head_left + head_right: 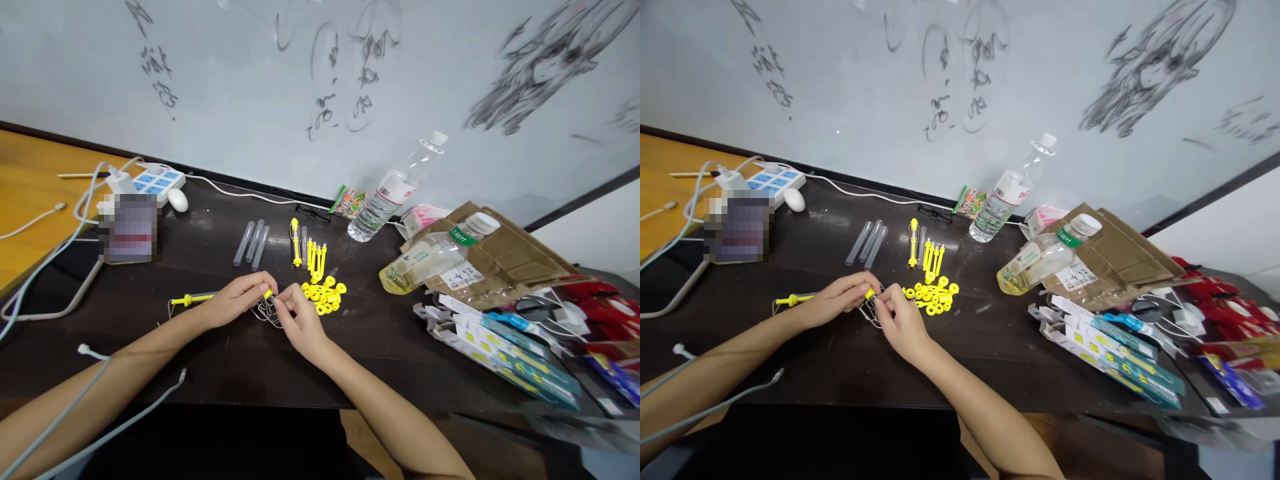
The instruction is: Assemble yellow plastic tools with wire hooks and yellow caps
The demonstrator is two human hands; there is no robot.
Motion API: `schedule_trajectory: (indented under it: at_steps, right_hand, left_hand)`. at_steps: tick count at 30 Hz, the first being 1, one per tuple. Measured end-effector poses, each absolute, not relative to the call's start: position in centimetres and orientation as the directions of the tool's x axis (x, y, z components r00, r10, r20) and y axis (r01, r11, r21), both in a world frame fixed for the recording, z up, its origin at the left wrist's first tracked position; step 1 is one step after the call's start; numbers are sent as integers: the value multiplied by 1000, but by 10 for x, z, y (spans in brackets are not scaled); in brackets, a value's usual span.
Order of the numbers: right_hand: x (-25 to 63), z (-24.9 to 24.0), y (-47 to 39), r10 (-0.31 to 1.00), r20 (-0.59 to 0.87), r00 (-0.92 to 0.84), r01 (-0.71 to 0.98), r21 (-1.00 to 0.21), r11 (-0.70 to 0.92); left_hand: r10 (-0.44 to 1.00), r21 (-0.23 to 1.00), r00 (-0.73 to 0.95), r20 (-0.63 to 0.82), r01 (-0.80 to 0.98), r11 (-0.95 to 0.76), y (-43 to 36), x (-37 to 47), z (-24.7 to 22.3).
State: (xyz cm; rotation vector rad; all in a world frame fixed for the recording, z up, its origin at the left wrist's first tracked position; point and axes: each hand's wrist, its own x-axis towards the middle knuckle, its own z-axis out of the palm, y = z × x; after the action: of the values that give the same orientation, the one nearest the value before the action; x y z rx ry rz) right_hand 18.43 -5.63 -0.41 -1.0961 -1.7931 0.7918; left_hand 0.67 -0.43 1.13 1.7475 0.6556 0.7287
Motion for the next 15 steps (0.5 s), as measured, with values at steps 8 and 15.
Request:
schedule_trajectory:
  at_steps: [8,15]
  right_hand:
    - [186,-6,-55,929,289,-231,275,-896,347]
    - [186,-8,-55,927,292,-233,287,-891,353]
  left_hand:
    - [716,957,685,135,96,-273,-3,6,9]
    - [708,945,694,132,127,-300,-2,4,11]
